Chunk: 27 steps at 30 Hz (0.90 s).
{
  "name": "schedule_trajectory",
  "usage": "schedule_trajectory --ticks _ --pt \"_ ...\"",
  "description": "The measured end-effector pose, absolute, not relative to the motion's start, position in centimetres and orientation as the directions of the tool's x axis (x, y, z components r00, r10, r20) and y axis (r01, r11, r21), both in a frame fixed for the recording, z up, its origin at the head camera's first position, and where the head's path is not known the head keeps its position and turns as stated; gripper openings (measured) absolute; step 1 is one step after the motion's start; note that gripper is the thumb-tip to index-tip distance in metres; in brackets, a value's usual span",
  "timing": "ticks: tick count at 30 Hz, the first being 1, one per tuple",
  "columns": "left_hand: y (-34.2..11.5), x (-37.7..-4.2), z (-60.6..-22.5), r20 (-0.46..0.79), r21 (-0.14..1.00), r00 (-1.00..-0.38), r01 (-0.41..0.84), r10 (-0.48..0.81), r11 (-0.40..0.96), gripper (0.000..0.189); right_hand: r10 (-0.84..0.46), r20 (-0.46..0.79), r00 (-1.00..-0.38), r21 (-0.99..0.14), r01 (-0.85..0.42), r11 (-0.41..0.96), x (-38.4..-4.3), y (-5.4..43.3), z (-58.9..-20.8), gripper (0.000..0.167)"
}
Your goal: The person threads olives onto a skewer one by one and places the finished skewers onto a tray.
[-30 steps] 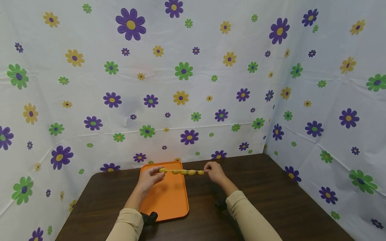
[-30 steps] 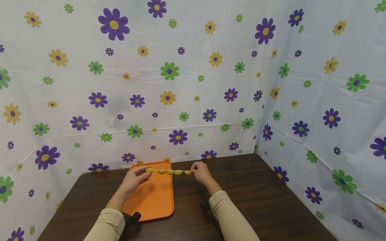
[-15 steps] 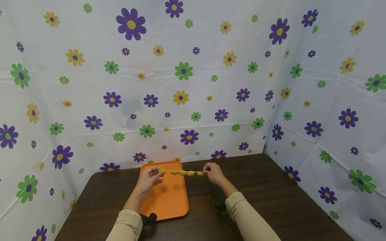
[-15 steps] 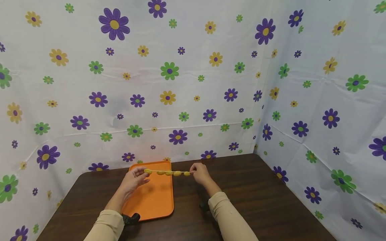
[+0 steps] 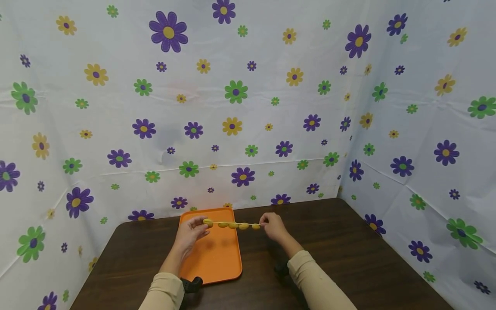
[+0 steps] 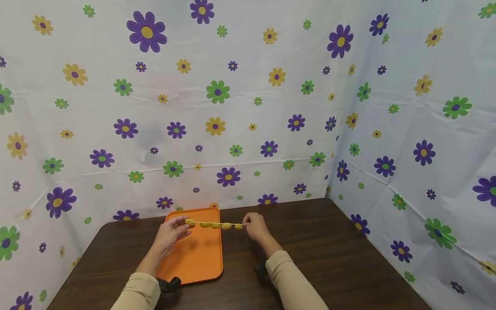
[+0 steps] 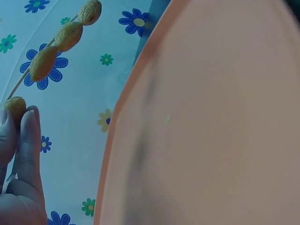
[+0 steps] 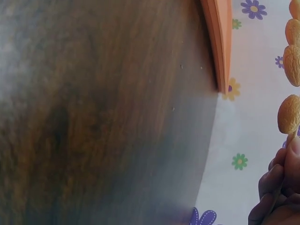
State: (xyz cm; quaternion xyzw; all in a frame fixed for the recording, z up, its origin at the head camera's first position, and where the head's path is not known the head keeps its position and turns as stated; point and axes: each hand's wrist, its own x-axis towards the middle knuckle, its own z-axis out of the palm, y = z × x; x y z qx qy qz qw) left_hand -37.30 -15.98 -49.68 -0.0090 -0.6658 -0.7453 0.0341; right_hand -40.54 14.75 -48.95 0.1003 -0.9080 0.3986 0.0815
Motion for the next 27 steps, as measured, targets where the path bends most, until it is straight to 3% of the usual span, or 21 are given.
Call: schedule_trajectory --ticks 9,27 --pt "-15.2 -37.0 -49.7 0.084 0.995 -0.99 0.09 -0.111 -0.048 0.031 -0.12 0.254 -0.96 -0.7 -0.268 0.662 -40.0 14.4 -48.8 0.018" --pt "-14.6 -36.6 -49.6 0.137 0.99 -0.982 0.133 -0.126 0.047 0.025 -0.119 0.249 -0.961 -0.684 -0.262 0.681 -39.9 13.7 -48.8 0.02"
